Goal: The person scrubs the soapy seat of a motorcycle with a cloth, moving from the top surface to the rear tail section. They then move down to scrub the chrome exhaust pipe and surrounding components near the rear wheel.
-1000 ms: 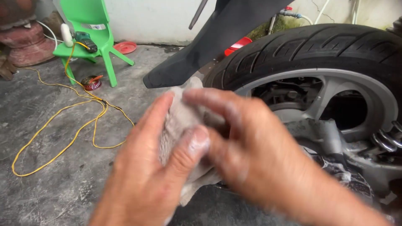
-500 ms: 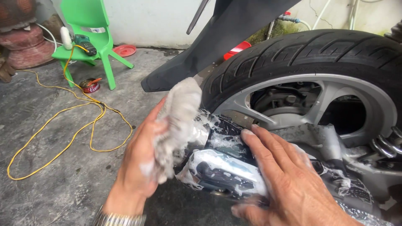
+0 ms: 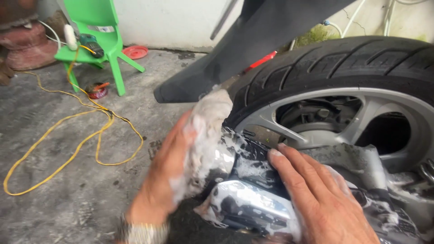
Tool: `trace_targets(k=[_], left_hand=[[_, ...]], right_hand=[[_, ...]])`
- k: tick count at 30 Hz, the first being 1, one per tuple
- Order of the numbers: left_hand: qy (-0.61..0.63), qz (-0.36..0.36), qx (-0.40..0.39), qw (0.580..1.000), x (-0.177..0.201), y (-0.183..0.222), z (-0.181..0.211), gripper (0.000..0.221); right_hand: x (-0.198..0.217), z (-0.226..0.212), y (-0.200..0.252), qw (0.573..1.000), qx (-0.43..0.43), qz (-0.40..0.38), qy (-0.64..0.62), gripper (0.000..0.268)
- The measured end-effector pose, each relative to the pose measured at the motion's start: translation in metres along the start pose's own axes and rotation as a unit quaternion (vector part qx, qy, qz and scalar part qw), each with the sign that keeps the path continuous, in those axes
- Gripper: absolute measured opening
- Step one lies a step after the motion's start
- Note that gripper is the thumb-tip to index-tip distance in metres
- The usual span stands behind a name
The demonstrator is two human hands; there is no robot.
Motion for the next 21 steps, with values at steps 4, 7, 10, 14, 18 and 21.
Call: trace_targets(k=[4,7,10,14,18,21], left_hand=[[0.079,0.255,0.076,0.961,-0.009,0.017,-0.007,0.057],[0.101,0.312,0.185,0.926,0.000,0.021,-0.003,0.050],[0.011,0.177,0.106,0.978,0.009,0.009,0.004,0.054],[-0.102,0.052,0.006,0.993,-0.006,-0.004,0.023,0.074],[-0.146,0.115,0.174,0.967,-0.020,-0.011,0.049,0.080],[-0.213,0.146,0.189,0.947,-0.012,-0.007,0.037,0.070]], right_hand=[[0.001,0.005,0.000,0.999,-0.018,-0.025,-0.026,0.100],[-0.002,-0.001,-0.001,1.000,-0.008,-0.003,-0.014,0.108],[-0.003,0.000,0.000,1.000,-0.010,0.013,0.004,0.117],[-0.003,0.002,-0.001,0.998,-0.047,-0.037,-0.030,0.110],[-0.004,-0.002,-0.002,1.000,-0.025,0.013,0.011,0.129],[-0.005,-0.001,0.000,1.000,-0.010,0.016,0.011,0.127]])
Point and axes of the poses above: each hand's wrist, its own y-axis away from the middle knuckle, its own x-axis out of the back of the hand, z = x × y, the point moved 1 cm from there along -y, towards the middle knuckle, and after that the axes turned 15 degrees about -z, right-handed, at the moved point
